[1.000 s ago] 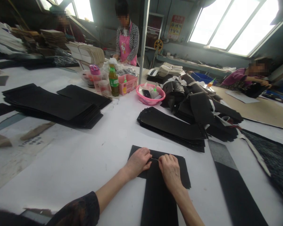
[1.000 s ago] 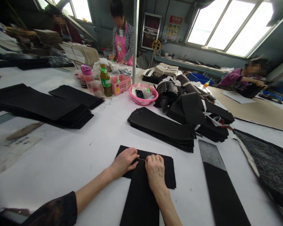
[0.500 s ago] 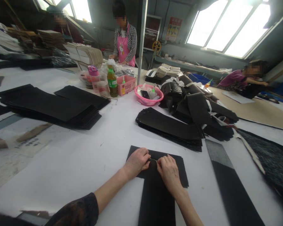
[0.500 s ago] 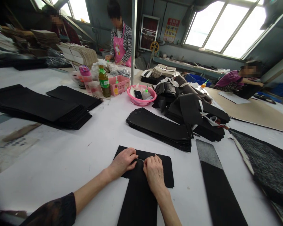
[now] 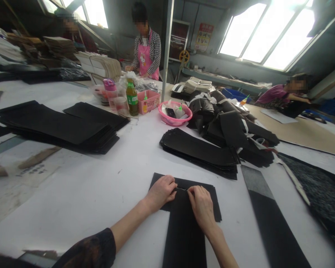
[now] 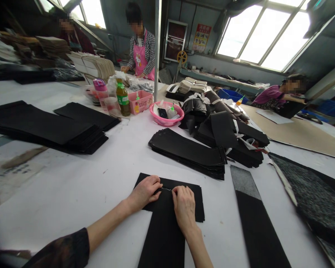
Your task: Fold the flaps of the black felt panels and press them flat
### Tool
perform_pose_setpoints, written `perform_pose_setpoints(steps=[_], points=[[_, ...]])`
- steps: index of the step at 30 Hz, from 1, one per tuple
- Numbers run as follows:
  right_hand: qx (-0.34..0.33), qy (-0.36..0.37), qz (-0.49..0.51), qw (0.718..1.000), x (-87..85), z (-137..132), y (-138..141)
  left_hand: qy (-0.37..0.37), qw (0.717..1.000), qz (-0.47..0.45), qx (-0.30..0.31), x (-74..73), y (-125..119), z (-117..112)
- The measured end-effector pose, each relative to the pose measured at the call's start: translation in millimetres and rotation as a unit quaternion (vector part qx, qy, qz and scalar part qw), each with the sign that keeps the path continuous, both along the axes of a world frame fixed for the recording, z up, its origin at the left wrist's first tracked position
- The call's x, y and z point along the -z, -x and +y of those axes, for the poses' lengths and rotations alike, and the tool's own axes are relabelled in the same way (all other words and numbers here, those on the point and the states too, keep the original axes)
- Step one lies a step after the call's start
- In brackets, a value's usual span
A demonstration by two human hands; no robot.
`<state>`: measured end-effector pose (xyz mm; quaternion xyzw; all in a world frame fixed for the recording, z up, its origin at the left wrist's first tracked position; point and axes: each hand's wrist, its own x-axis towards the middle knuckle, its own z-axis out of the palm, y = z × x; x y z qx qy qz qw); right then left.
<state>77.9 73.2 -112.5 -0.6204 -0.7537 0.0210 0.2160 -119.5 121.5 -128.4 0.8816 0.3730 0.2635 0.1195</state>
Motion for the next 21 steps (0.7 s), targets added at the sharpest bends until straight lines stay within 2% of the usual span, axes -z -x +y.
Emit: perform_pose_setpoints(steps=[9, 21], points=[[-0.012, -0.006, -0.03, 0.999, 3.1, 5.2, 2.0, -0.001, 1.0, -0.01, -0.003, 0.8, -0.1, 1.2], [-0.018, -0.016, -0.065, 0.998, -1.5, 10.2, 6.1, 0.002, 1.0, -0.01, -0.006, -2.6, 0.5, 0.5]])
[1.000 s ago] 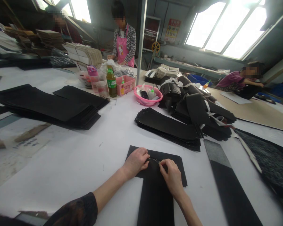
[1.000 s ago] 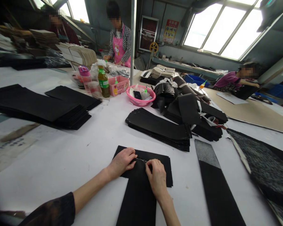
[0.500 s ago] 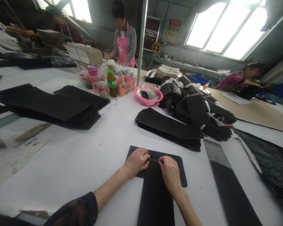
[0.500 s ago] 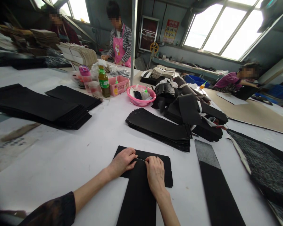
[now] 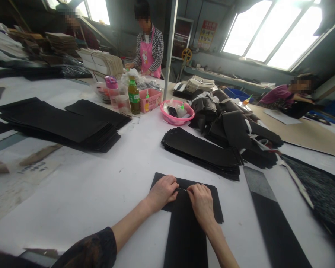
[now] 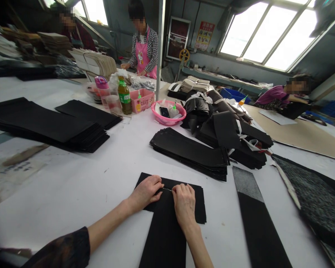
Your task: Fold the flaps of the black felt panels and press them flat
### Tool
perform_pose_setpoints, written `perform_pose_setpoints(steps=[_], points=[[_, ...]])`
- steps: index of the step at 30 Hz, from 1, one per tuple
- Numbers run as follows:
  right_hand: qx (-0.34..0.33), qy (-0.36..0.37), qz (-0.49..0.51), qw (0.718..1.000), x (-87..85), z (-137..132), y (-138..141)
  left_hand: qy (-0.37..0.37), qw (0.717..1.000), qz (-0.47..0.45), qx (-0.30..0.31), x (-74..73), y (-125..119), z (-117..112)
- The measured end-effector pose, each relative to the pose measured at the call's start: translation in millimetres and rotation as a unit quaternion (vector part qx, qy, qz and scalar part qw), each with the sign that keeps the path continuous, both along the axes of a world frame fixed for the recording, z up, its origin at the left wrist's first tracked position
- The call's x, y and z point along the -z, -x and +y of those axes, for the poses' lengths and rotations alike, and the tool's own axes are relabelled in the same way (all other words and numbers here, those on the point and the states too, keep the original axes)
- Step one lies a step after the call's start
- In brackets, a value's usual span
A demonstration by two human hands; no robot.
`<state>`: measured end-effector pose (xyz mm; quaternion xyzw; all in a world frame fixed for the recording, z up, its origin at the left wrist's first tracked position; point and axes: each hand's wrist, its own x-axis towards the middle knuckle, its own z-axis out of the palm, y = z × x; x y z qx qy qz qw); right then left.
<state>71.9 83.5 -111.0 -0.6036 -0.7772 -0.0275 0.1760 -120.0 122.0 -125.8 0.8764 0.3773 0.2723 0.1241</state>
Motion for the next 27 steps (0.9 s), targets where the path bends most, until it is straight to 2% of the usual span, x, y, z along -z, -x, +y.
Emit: perform_pose_setpoints(steps=[7, 13, 23, 27], points=[[-0.013, 0.002, -0.045, 0.999, -4.8, 6.4, 3.7, 0.0, 1.0, 0.004, 0.001, 1.5, 0.3, -0.4], [-0.019, 0.005, -0.069, 0.997, -2.3, 10.6, 4.1, -0.005, 1.0, 0.003, 0.003, 3.2, -0.5, 0.6], [-0.081, 0.017, -0.032, 0.996, -3.9, -5.0, -14.1, -0.012, 1.0, -0.004, 0.001, 3.9, -0.6, 0.3], [-0.065, 0.014, 0.006, 0.998, -3.6, -15.4, -27.4, -0.009, 1.0, -0.006, 0.004, 3.6, -1.1, -0.1]])
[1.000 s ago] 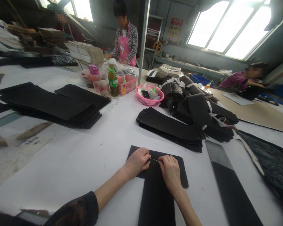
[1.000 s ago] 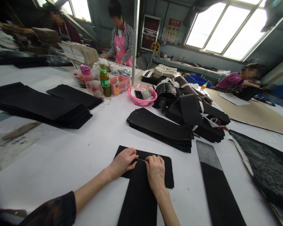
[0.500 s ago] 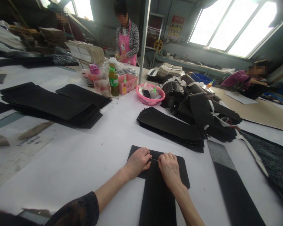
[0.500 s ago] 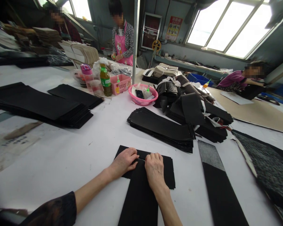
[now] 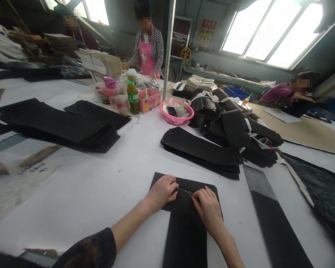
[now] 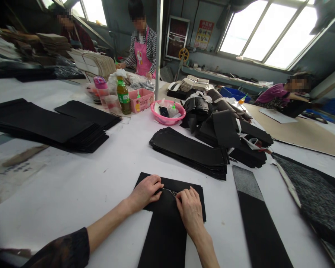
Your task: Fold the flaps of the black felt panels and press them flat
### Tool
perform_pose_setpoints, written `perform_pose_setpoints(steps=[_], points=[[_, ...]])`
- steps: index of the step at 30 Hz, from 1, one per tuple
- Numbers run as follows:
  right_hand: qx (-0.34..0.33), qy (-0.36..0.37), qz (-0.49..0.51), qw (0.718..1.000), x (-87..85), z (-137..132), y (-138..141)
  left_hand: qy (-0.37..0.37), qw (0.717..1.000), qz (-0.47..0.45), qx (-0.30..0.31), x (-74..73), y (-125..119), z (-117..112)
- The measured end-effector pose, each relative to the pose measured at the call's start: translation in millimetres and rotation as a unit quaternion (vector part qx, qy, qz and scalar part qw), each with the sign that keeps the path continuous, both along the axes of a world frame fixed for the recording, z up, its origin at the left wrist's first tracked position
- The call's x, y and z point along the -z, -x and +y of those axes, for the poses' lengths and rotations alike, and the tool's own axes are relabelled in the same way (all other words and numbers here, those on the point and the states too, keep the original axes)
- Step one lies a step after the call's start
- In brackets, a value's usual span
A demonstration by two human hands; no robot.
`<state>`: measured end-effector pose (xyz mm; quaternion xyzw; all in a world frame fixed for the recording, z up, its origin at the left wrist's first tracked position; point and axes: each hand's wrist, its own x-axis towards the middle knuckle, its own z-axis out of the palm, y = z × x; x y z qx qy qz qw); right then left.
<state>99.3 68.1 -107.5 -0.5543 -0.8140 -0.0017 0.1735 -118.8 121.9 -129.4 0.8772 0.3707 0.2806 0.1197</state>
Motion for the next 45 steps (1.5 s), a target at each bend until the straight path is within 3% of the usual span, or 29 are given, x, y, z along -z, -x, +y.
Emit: perform_pose_setpoints(steps=[8, 12, 15, 18, 20, 26, 29, 32, 37, 45], points=[[0.053, -0.002, 0.049, 0.997, 4.0, -9.9, -15.1, 0.003, 1.0, -0.002, 0.003, -2.2, 0.6, 0.2], [0.105, -0.008, 0.058, 0.993, 7.9, -24.0, -47.2, 0.005, 1.0, -0.006, 0.005, -2.3, 0.2, 0.2], [0.195, 0.013, 0.109, 0.975, 7.9, -39.6, -76.6, 0.009, 1.0, -0.007, 0.004, -0.5, -0.3, 0.4], [0.275, 0.063, 0.224, 0.933, -1.5, -52.0, -84.6, 0.015, 1.0, -0.008, 0.006, 0.3, 0.0, 0.3], [0.286, 0.117, 0.344, 0.887, -11.3, -57.1, -71.8, 0.018, 1.0, -0.009, 0.01, -0.3, 0.6, -0.1], [0.2, 0.234, 0.665, 0.68, -33.1, -64.9, -3.5, 0.036, 0.999, -0.028, 0.023, -4.6, 3.6, -3.5], [0.177, 0.249, 0.731, 0.61, -38.8, -70.0, 11.5, 0.069, 0.995, -0.073, 0.024, -7.1, 5.7, -5.0], [0.162, 0.255, 0.755, 0.582, -45.3, -75.1, 16.1, 0.131, 0.979, -0.153, 0.028, -6.9, 8.3, -4.3], [0.156, 0.261, 0.758, 0.577, -53.5, -80.9, 24.5, 0.181, 0.956, -0.233, 0.009, 0.2, 11.5, 1.0], [0.151, 0.262, 0.765, 0.569, -40.5, -90.3, 33.7, 0.237, 0.929, -0.282, -0.041, 0.9, 13.7, 0.9]])
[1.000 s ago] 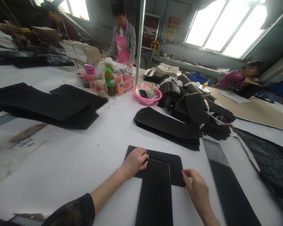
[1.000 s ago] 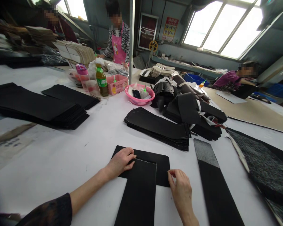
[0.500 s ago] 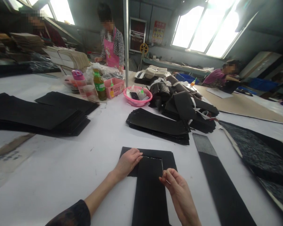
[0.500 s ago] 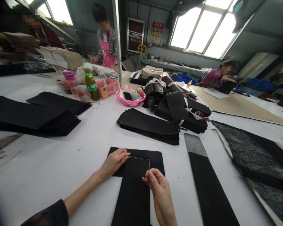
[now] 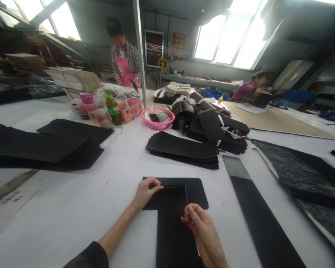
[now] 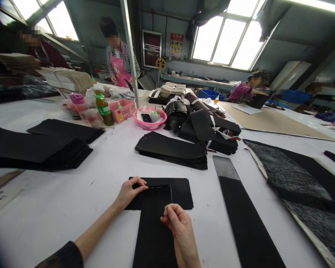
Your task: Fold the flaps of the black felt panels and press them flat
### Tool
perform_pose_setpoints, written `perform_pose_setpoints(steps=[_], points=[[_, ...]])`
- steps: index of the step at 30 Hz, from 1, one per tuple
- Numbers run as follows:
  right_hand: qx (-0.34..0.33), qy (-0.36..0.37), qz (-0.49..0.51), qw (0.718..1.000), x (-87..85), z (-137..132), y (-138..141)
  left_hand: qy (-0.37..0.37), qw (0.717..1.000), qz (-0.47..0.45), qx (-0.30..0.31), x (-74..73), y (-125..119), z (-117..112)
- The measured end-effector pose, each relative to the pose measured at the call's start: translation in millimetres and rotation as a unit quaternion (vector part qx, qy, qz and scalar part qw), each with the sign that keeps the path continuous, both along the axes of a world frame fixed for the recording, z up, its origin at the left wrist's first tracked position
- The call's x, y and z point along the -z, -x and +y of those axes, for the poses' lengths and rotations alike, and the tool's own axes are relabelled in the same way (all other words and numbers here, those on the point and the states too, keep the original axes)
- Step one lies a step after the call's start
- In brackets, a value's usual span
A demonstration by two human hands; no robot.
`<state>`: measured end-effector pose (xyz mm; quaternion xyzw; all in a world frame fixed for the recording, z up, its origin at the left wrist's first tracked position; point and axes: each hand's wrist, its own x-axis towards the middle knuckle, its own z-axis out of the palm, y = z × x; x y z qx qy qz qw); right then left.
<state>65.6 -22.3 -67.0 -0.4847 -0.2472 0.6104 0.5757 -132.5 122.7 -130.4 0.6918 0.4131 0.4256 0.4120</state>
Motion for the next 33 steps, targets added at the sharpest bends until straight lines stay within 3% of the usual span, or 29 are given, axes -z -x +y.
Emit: perform_pose_setpoints(steps=[5, 12, 16, 20, 22, 26, 29, 33], points=[[-0.003, 0.003, 0.0, 1.0, 13.1, 0.6, 9.2, 0.021, 1.0, -0.008, -0.002, 0.3, -1.4, -0.6], [-0.044, -0.023, -0.13, 0.99, 49.1, 6.9, 21.8, 0.033, 0.999, -0.033, -0.012, 1.3, -2.3, 1.9], [-0.047, -0.032, -0.136, 0.989, 56.6, 7.9, 20.2, 0.033, 0.999, -0.035, -0.02, -2.6, -0.2, 5.3], [-0.039, -0.024, -0.115, 0.992, 54.5, 7.1, 17.7, 0.003, 0.997, -0.014, -0.074, -16.7, -3.7, -14.3], [-0.03, -0.023, -0.111, 0.993, 53.9, 6.4, 17.0, -0.01, 0.998, 0.015, -0.064, -26.1, -8.6, -34.4], [-0.05, -0.041, -0.125, 0.99, 55.3, 5.2, 16.2, 0.091, 0.995, -0.01, 0.036, -34.6, -23.0, -75.3], [-0.076, -0.058, -0.145, 0.985, 56.6, 3.9, 16.0, 0.193, 0.977, -0.082, 0.03, -28.9, -32.9, -91.6], [-0.096, -0.067, -0.153, 0.981, 58.0, 2.6, 14.7, 0.281, 0.946, -0.159, 0.021, -18.5, -39.4, -94.7]])
